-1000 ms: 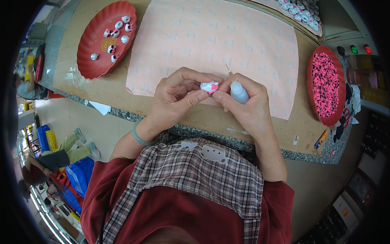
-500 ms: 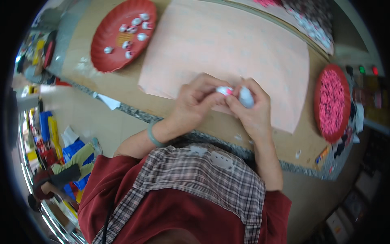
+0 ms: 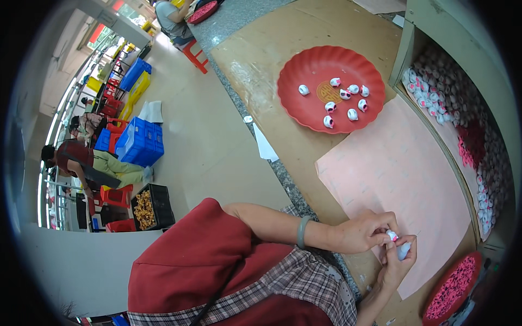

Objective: The person applies glue to figurine heads using a precision bottle applicator, attaches small accessory pieces onto them by hand, and places the assembled figurine heads onto a tray.

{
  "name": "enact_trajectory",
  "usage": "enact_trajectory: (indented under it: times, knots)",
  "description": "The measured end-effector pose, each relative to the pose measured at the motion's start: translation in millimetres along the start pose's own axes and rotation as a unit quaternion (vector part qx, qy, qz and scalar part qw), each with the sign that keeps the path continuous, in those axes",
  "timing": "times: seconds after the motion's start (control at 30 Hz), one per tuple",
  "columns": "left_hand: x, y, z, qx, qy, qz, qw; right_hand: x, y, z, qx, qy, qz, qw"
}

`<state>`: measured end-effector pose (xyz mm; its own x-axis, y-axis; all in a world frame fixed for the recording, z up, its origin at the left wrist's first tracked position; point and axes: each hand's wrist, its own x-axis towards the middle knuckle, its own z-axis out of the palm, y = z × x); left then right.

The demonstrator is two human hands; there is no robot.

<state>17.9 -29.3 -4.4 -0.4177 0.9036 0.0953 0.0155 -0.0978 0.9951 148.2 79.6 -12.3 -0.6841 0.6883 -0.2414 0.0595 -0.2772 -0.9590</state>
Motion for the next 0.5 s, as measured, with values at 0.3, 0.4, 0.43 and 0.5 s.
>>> enact_trajectory:
  times: [0.3,0.4,0.43,0.5]
  knots:
    - [2,-3,-8,-0.083,0.015,-0.046,0.995,6,-5,17,-0.026,0.007,0.015,1.0]
    - [3,-9,-8,-0.091,-0.02,-0.091,0.991,6,-9,18,-0.03,0.006,0.013,0.999]
    - [5,-10,-9,-0.103,-0.028,-0.087,0.99,5,-9,15,-0.03,0.024,0.018,0.999]
    - [6,-14,-7,-0.12,-0.03,-0.077,0.989,6,-5,10,-0.044,0.012,-0.011,0.999]
